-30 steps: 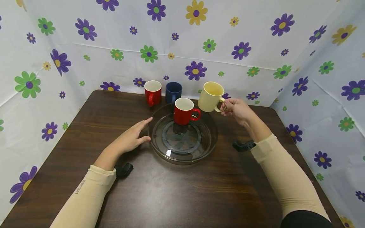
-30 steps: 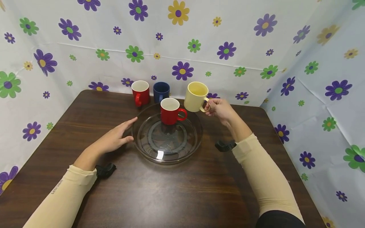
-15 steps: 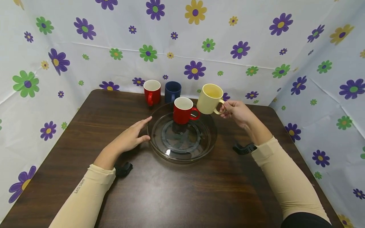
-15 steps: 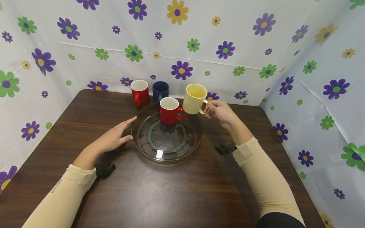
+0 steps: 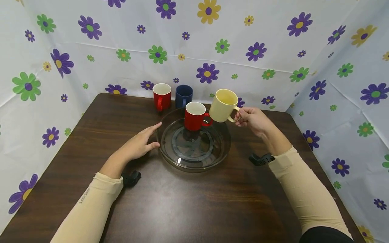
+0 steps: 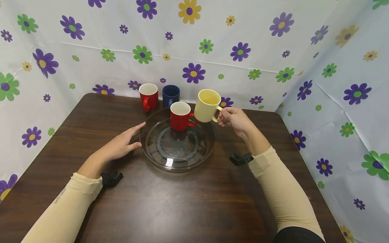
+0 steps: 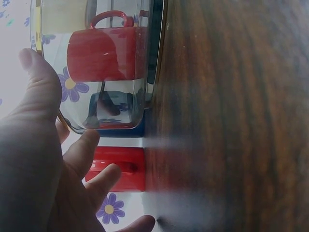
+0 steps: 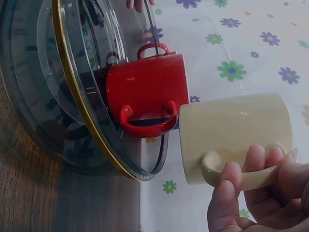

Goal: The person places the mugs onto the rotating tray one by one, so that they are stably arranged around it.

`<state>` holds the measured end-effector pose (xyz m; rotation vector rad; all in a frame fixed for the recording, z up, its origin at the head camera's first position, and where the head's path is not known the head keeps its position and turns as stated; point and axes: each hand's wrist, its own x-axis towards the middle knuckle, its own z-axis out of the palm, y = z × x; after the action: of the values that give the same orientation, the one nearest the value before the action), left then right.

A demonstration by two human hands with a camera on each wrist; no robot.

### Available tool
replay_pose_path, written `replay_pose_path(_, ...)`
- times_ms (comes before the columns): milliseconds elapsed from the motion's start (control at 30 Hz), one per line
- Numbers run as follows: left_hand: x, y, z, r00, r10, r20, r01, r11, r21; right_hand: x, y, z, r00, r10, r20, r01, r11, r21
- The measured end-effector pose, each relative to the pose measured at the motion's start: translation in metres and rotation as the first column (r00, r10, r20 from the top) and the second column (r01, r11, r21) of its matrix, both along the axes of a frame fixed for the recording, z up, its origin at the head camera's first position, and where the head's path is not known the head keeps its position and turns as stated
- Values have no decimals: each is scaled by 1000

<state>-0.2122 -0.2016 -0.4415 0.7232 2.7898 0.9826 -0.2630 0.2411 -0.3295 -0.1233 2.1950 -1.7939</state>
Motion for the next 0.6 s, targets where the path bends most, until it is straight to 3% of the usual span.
replay_pose_path(600, -1, 0, -1, 1000, -7, 2, 7, 1000, 6, 15, -1, -2, 999, 19, -26, -19, 1000, 8)
